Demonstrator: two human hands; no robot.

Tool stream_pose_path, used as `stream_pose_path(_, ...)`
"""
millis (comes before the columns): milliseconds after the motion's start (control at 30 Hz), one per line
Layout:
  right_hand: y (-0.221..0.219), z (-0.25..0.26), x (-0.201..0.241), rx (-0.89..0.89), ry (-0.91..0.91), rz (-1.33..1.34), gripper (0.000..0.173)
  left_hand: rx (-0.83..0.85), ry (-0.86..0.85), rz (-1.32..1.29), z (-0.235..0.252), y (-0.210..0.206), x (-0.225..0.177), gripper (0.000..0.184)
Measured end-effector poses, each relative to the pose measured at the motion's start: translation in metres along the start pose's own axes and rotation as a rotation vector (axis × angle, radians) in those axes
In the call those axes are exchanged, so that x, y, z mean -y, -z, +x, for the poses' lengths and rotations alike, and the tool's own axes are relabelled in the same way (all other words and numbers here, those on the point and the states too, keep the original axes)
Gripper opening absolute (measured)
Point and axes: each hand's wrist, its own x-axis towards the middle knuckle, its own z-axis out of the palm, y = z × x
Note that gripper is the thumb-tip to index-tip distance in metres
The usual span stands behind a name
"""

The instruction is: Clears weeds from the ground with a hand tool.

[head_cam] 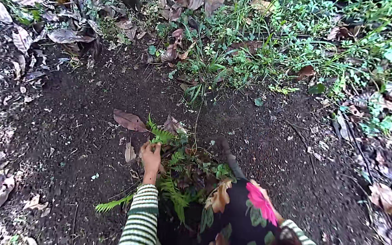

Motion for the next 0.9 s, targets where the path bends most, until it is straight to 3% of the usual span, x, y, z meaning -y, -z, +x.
stream_pose_path(133, 0.104, -0.043, 0.052, -0.228, 0.007, -0.104, 0.047, 0.112, -0.031, 0.102, 0.034, 0.008, -0.010, 0.054)
stream_pose_path(267, 0.192, -0.061, 0.097, -0.386, -0.014, -0.430, 0.039, 0.302, -0.138, 0.262, 0.056, -0.020, -0.064, 0.071)
stream_pose_path(400, 0.191, -0.051, 0.195, -0.429, -0.115, -0.709, 0.027, 0.423, -0.213, 0.220, 0.032, -0.094, -0.105, 0.103)
stream_pose_path(433, 0.185, -0.045, 0.215, -0.443, -0.126, -0.747, 0.025, 0.450, -0.220, 0.184, 0.020, -0.107, -0.110, 0.094)
stream_pose_path(500, 0.180, -0.037, 0.245, -0.438, -0.143, -0.778, 0.023, 0.487, -0.230, 0.103, 0.008, -0.127, -0.113, 0.050)
stream_pose_path(533, 0.179, -0.033, 0.253, -0.423, -0.154, -0.794, 0.022, 0.518, -0.238, 0.032, 0.007, -0.127, -0.113, 0.037)
stream_pose_path(600, 0.177, -0.025, 0.258, -0.403, -0.179, -0.833, 0.020, 0.523, -0.315, -0.071, 0.010, -0.113, -0.107, 0.035)
stream_pose_path(700, 0.177, -0.017, 0.260, -0.418, -0.202, -0.858, 0.019, 0.367, -0.600, -0.022, 0.028, -0.077, -0.084, 0.025)
stream_pose_path(800, 0.172, -0.013, 0.268, -0.404, -0.216, -0.876, 0.020, 0.465, -0.835, 0.145, 0.022, -0.027, -0.055, 0.019)
stream_pose_path(900, 0.168, -0.011, 0.275, -0.407, -0.208, -0.907, 0.019, 0.647, -0.730, 0.307, 0.040, 0.009, -0.020, 0.025)
